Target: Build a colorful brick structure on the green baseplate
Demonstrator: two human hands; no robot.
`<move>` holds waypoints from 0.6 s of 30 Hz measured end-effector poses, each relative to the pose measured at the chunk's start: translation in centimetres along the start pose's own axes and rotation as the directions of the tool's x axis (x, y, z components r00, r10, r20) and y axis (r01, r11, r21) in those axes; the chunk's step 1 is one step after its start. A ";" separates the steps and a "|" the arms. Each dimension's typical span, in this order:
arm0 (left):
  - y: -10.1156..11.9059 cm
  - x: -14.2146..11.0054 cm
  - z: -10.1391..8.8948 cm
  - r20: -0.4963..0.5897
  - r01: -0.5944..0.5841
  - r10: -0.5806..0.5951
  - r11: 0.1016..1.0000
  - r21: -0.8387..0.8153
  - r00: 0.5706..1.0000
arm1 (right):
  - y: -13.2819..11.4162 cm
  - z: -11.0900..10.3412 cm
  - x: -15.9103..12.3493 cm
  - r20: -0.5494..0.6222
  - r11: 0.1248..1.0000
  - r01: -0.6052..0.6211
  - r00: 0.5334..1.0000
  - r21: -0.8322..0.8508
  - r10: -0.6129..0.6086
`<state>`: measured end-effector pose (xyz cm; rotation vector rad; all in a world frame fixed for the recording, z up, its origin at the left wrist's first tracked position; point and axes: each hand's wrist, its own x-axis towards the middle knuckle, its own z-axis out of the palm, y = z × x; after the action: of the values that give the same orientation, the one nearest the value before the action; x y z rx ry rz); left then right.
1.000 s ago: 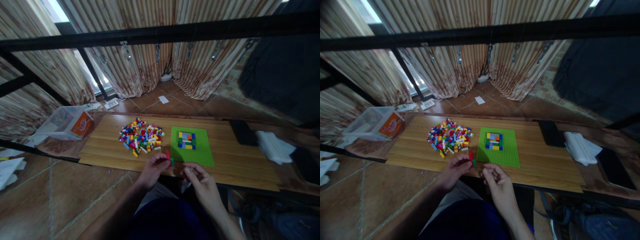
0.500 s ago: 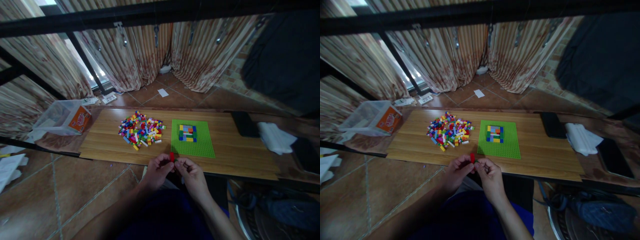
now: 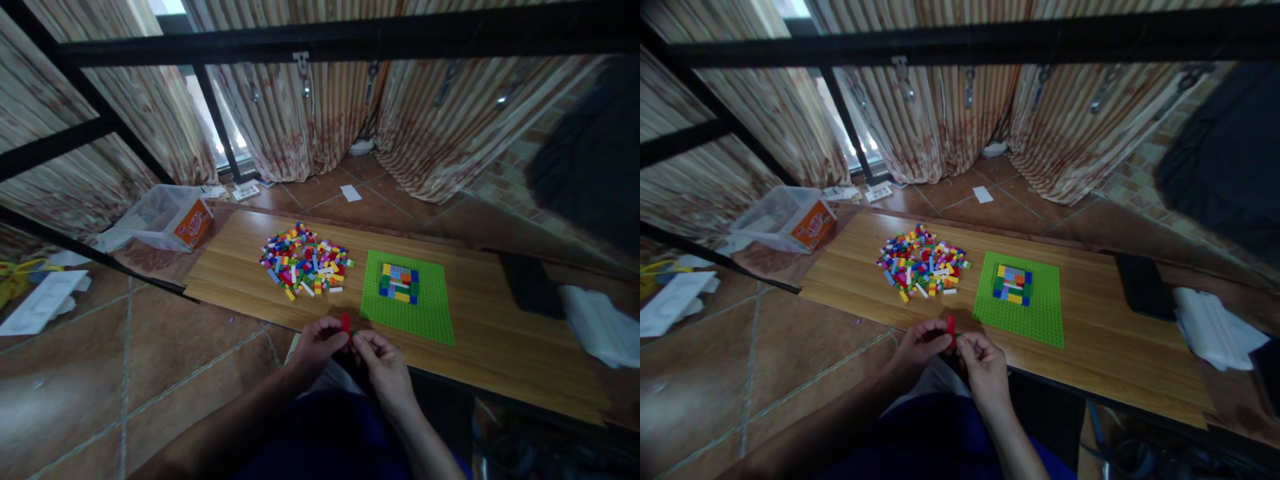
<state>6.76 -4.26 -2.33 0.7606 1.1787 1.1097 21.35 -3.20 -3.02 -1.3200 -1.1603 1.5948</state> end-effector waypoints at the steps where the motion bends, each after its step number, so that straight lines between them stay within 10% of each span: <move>1: 0.0 0.3 -0.6 -0.045 -0.038 0.041 0.997 0.066 0.998 | 0.0 0.0 0.6 -0.024 0.995 0.042 0.999 -0.095 -0.044; 6: 1.1 2.1 -4.8 -0.101 -0.216 0.386 0.692 0.688 0.917 | -0.4 0.2 4.4 0.030 0.760 0.238 0.960 -0.605 -0.277; 10: 2.0 3.0 -7.5 -0.114 -0.095 0.417 0.450 0.888 0.902 | -0.8 1.3 7.3 0.134 0.520 0.307 0.929 -0.797 -0.343; 18: 0.5 5.0 -9.0 -0.160 -0.123 0.583 0.415 0.902 0.796 | -0.3 3.5 9.3 0.197 0.349 0.424 0.826 -0.836 -0.529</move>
<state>-2.08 -0.10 -5.72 1.6909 2.1310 1.0264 16.19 4.91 -5.37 -1.3774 -2.1869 0.4109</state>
